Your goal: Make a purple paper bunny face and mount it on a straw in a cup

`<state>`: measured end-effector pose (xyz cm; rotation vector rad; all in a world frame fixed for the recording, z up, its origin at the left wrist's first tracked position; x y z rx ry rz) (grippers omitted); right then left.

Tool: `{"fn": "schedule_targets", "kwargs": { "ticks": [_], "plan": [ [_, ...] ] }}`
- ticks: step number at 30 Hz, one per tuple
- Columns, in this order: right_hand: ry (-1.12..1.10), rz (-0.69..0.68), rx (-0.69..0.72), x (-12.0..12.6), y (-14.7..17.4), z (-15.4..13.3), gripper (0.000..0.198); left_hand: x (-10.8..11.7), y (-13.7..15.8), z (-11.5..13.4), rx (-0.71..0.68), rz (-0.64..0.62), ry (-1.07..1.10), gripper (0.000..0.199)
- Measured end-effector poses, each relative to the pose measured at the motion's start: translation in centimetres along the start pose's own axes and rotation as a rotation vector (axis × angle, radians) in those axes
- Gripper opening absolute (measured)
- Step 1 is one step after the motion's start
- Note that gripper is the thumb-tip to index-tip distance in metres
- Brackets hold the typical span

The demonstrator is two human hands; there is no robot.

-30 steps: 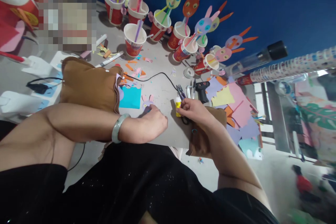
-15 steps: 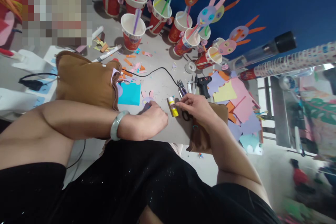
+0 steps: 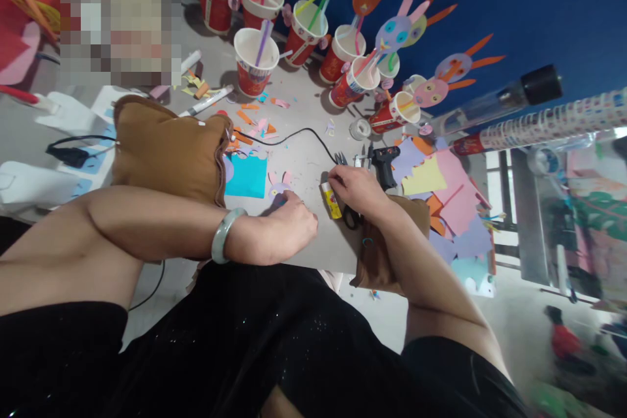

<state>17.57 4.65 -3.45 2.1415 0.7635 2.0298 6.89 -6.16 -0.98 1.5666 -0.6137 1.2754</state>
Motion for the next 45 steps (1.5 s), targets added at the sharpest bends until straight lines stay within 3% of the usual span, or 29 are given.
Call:
{"fn": "schedule_targets", "kwargs": {
  "ticks": [5, 9, 12, 17, 22, 26, 34, 39, 45],
  "plan": [
    [-0.158, 0.084, 0.036, 1.7, -1.9, -0.9, 0.014, 0.6, 0.0, -0.3, 0.025, 0.001, 0.041, 0.026],
    [-0.431, 0.179, 0.187, 3.2, -4.5, -3.6, 0.014, 1.2, 0.2, -0.6, 0.022, -0.040, 0.063, 0.028],
    [-0.460, 0.210, 0.274, 3.7, -6.7, -5.4, 0.014, 1.5, 0.4, -0.6, 0.009, -0.069, 0.052, 0.031],
    [-0.263, 0.192, 0.349, 3.7, -8.4, -7.3, 0.024, 1.1, 0.0, -0.4, 0.010, -0.046, 0.020, 0.029],
    [0.200, 0.074, 0.335, 2.2, -6.3, -8.9, 0.045, 0.3, -0.3, -0.3, 0.030, 0.004, 0.025, 0.029],
    [0.388, 0.051, 0.341, 1.6, -4.3, -8.7, 0.053, 0.6, 0.0, -0.3, 0.010, 0.049, 0.049, 0.033],
    [0.382, 0.120, 0.311, 2.5, -4.6, -7.5, 0.056, 0.6, -0.2, -0.6, 0.056, 0.102, 0.091, 0.031],
    [0.375, 0.069, 0.261, 2.2, -5.7, -7.5, 0.060, 0.3, -0.3, -0.5, 0.024, 0.077, 0.109, 0.037],
    [0.316, 0.037, 0.266, 2.0, -4.3, -5.6, 0.058, 0.4, -0.1, -0.4, 0.030, 0.080, 0.056, 0.035]
  ]
}}
Point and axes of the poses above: each hand's wrist, its own y-axis away from the middle knuckle, its own x-axis out of the back of the hand, z = x × y, the point moved 9 cm from there along -y, towards the middle knuckle, and after that the axes turned 5 degrees about -z, right-handed, at the moved point
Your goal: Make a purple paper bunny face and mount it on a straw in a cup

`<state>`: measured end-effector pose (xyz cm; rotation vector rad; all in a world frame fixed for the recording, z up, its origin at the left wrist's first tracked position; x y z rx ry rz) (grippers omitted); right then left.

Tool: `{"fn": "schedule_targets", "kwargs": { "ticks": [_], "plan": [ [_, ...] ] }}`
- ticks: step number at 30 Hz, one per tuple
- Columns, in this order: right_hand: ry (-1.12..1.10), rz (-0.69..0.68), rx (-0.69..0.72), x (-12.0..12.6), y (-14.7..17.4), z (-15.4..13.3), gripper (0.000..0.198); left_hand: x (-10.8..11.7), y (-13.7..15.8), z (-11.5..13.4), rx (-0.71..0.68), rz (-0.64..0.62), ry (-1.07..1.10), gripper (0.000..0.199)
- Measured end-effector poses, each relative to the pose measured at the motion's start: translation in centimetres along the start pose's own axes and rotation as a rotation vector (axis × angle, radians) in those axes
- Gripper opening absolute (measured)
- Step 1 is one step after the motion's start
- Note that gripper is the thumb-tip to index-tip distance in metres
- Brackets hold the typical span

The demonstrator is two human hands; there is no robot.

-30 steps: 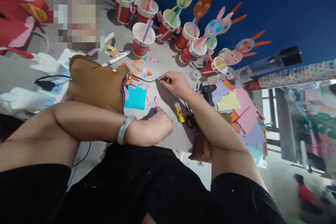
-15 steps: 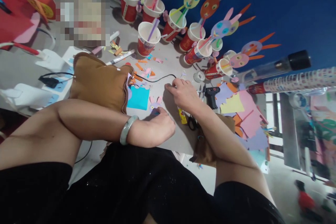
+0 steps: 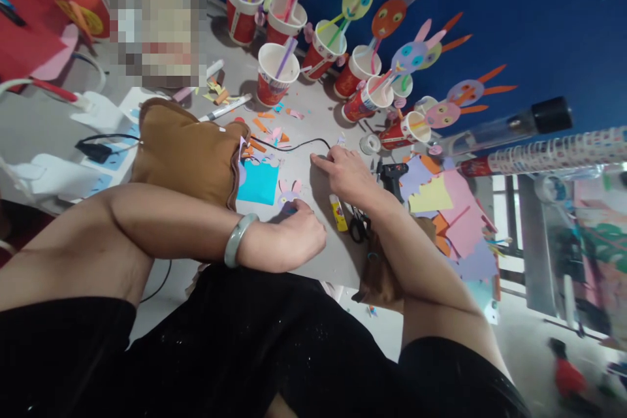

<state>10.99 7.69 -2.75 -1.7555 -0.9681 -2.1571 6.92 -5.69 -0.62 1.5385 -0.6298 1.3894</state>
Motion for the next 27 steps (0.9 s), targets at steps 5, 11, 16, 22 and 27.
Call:
{"fn": "schedule_targets", "kwargs": {
  "ticks": [5, 11, 16, 22, 27],
  "plan": [
    [-0.067, 0.063, -0.030, 0.2, 0.3, 1.2, 0.055, 0.6, 0.3, -0.4, 0.026, 0.022, 0.081, 0.028],
    [-0.086, 0.098, -0.077, 0.4, -2.5, 1.6, 0.057, 0.0, 0.0, 0.1, -0.005, -0.051, -0.023, 0.028],
    [-0.043, 0.058, -0.064, 0.3, -2.7, 0.6, 0.056, -0.3, -0.4, 0.5, -0.038, -0.056, -0.041, 0.030],
    [0.010, 0.005, 0.037, 0.2, 0.4, -0.8, 0.055, -0.5, -0.3, 0.4, -0.054, -0.091, -0.035, 0.026],
    [-0.007, 0.070, -0.008, 0.2, 1.6, 0.6, 0.056, 0.2, 0.0, -0.2, 0.010, -0.007, 0.064, 0.019]
  ]
}}
Point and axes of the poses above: each hand's wrist, its own y-axis away from the middle knuckle, its own x-axis out of the back of the hand, z = x × y, the point moved 9 cm from there along -y, towards the middle knuckle, and after that the axes turned 5 degrees about -z, right-handed, at the moved point
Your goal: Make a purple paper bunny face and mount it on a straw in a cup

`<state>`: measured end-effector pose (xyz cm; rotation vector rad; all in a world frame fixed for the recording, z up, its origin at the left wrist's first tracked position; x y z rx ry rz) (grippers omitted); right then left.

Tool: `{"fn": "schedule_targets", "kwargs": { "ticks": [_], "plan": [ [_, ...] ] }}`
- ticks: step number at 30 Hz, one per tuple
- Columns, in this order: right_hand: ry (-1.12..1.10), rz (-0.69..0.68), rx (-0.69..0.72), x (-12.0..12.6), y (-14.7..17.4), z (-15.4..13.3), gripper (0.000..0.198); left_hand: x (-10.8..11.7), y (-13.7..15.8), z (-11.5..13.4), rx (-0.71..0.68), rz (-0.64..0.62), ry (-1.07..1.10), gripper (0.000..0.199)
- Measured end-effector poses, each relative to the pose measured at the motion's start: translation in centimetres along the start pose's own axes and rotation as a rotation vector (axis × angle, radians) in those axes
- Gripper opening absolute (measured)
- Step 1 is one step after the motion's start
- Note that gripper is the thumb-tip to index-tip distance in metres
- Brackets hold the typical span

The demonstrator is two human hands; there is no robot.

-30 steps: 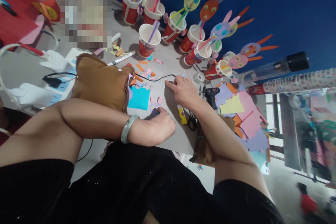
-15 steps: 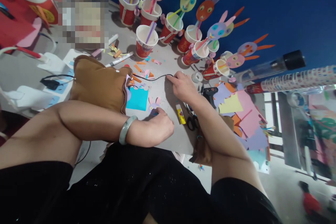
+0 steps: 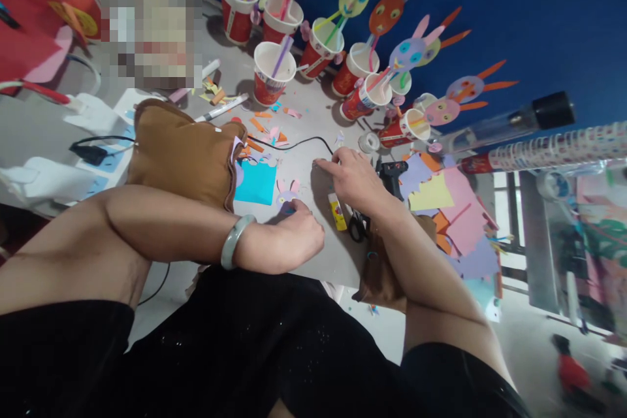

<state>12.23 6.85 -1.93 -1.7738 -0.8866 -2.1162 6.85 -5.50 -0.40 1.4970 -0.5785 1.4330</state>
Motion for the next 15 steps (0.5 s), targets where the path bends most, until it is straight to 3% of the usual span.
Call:
{"fn": "schedule_targets", "kwargs": {
  "ticks": [3, 8, 11, 15],
  "plan": [
    [-0.021, 0.059, -0.062, 0.1, -1.2, 1.2, 0.057, 0.1, 0.0, -0.2, 0.031, 0.003, 0.003, 0.020],
    [-0.040, 0.033, -0.100, -0.3, -3.4, 2.0, 0.057, 0.2, 0.2, -0.1, 0.008, -0.048, -0.039, 0.031],
    [-0.019, 0.025, -0.054, -0.4, -2.9, 1.2, 0.057, 0.5, 0.3, 0.0, -0.007, -0.061, -0.035, 0.039],
    [-0.016, -0.017, -0.004, -0.8, -0.4, 0.1, 0.057, 0.7, 0.4, -0.2, 0.014, -0.052, 0.011, 0.036]
  ]
}}
Point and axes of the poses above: each hand's wrist, its own y-axis away from the middle knuckle, its own x-axis out of the back of the hand, z = x × y, the point moved 9 cm from there along -y, towards the middle knuckle, and after that the axes turned 5 degrees about -z, right-handed, at the moved point
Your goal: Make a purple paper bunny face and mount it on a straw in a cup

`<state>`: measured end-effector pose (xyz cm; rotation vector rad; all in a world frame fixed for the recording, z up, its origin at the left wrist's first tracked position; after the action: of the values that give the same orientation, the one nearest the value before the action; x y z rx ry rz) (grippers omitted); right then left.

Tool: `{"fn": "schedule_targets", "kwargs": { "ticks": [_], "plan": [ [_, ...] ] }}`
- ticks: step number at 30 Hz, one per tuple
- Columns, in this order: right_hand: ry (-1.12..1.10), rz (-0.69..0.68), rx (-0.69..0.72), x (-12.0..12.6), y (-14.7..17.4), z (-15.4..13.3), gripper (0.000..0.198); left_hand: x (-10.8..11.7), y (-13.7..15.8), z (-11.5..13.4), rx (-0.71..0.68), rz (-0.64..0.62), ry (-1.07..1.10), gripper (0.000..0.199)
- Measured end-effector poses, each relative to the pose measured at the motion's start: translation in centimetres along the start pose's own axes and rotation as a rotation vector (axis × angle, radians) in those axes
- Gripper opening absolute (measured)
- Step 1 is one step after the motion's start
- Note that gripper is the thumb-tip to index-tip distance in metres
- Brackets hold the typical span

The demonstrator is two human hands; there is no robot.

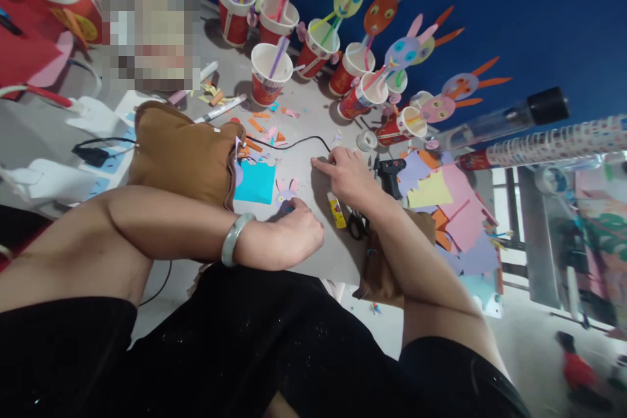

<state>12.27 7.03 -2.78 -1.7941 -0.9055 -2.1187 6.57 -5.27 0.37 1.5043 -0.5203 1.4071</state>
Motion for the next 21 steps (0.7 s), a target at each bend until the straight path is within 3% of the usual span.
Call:
{"fn": "schedule_targets", "kwargs": {
  "ticks": [5, 9, 17, 21],
  "plan": [
    [-0.036, -0.023, -0.081, 0.0, 3.0, 1.2, 0.056, -0.5, -0.2, 0.4, -0.032, -0.065, -0.109, 0.029],
    [-0.026, -0.033, -0.149, -0.6, 4.4, 2.3, 0.056, -0.4, -0.3, 0.5, -0.041, -0.046, -0.094, 0.023],
    [0.005, -0.035, -0.060, -0.8, 4.1, 0.1, 0.057, -0.8, -0.4, 0.5, -0.040, -0.073, -0.091, 0.027],
    [0.017, 0.000, -0.082, 0.2, 5.0, 1.0, 0.054, -0.9, -0.2, 0.7, -0.056, -0.101, -0.136, 0.031]
  ]
}}
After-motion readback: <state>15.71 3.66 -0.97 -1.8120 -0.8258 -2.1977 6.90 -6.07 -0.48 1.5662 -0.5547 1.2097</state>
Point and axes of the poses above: each hand's wrist, its own y-axis away from the middle knuckle, its own x-axis out of the back of the hand, z = x × y, the point moved 9 cm from there along -y, towards the middle knuckle, and after that the axes turned 5 degrees about -z, right-handed, at the moved point
